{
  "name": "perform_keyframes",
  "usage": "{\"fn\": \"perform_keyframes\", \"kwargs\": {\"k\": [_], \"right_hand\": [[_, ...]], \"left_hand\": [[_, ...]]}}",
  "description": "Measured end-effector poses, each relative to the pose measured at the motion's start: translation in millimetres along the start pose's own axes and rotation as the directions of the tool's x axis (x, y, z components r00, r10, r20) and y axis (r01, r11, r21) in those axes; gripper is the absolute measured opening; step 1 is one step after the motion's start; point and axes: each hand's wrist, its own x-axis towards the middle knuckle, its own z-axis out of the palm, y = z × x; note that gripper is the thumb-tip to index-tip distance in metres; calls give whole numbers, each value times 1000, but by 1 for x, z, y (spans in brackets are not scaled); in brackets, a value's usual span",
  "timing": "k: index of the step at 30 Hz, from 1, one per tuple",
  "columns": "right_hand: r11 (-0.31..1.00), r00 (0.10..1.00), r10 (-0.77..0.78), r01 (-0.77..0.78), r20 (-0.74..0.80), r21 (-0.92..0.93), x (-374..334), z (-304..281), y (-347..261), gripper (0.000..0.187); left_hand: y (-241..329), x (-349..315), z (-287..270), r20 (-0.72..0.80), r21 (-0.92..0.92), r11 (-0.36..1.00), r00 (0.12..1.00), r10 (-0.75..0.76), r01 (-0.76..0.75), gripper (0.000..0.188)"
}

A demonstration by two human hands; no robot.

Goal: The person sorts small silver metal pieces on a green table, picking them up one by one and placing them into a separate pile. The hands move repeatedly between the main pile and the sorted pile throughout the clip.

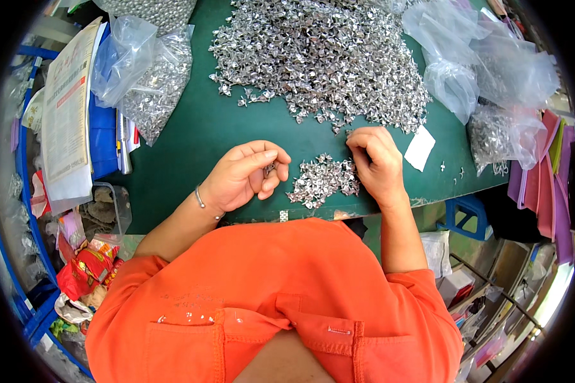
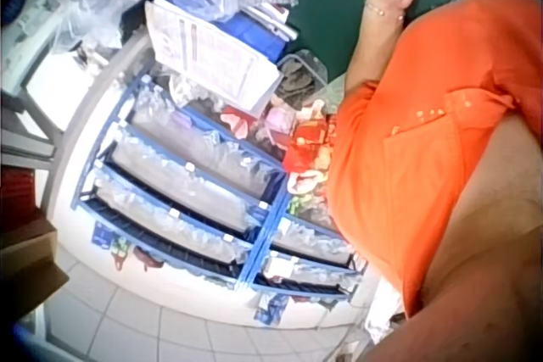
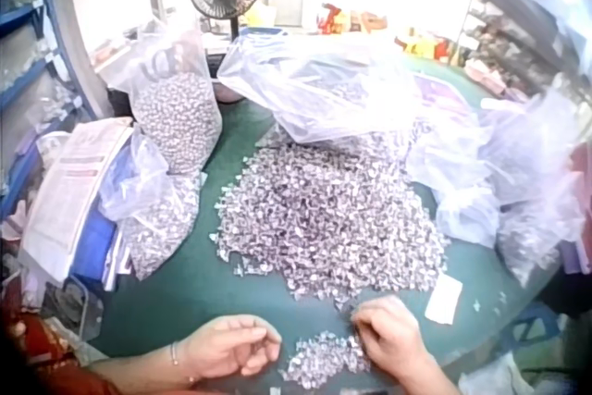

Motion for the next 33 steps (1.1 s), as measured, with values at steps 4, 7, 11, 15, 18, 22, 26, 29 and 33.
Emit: {"fn": "perform_keyframes", "kwargs": {"k": [4, 7, 11, 15, 18, 22, 26, 29, 33], "right_hand": [[995, 992, 16, -28, 121, 98, -4, -13, 3, 18], [972, 986, 154, -162, 60, 170, -11, -23, 9, 15], [940, 953, 302, -292, -35, 176, -14, -21, 10, 12], [997, 996, 70, -71, 57, 15, -8, -9, 1, 16], [918, 956, 224, -271, 188, 288, -11, -16, -2, 15], [894, 954, 220, -280, 202, 349, -3, -18, -4, 12], [997, 998, 62, -63, -27, -35, 7, 1, 5, 16], [997, 997, 72, -72, 16, 18, 5, 2, 4, 20], [982, 981, 105, -128, 160, 137, -5, -11, 7, 20]], "left_hand": [[-1, -1, -1, 0, 5, 1000, 1000, 2, -2, 26], [-1, -1, 0, 3, 3, 1000, 1000, 2, -2, 27], [0, 0, 0, 8, 5, 1000, 1000, 0, 0, 27], [0, 0, 0, -3, 1, 1000, 1000, 1, -1, 27], [-1, 0, 0, -2, -15, 1000, 1000, 2, -2, 27], [-1, 0, 0, -1, 1, 1000, 1000, 0, 0, 27], [0, 1, 1, 11, -3, 1000, 1000, 0, 0, 26], [1, -1, 0, 0, -2, 1000, 1000, 6, -6, 26], [0, 0, 0, 2, 8, 1000, 1000, -1, 1, 27]]}}
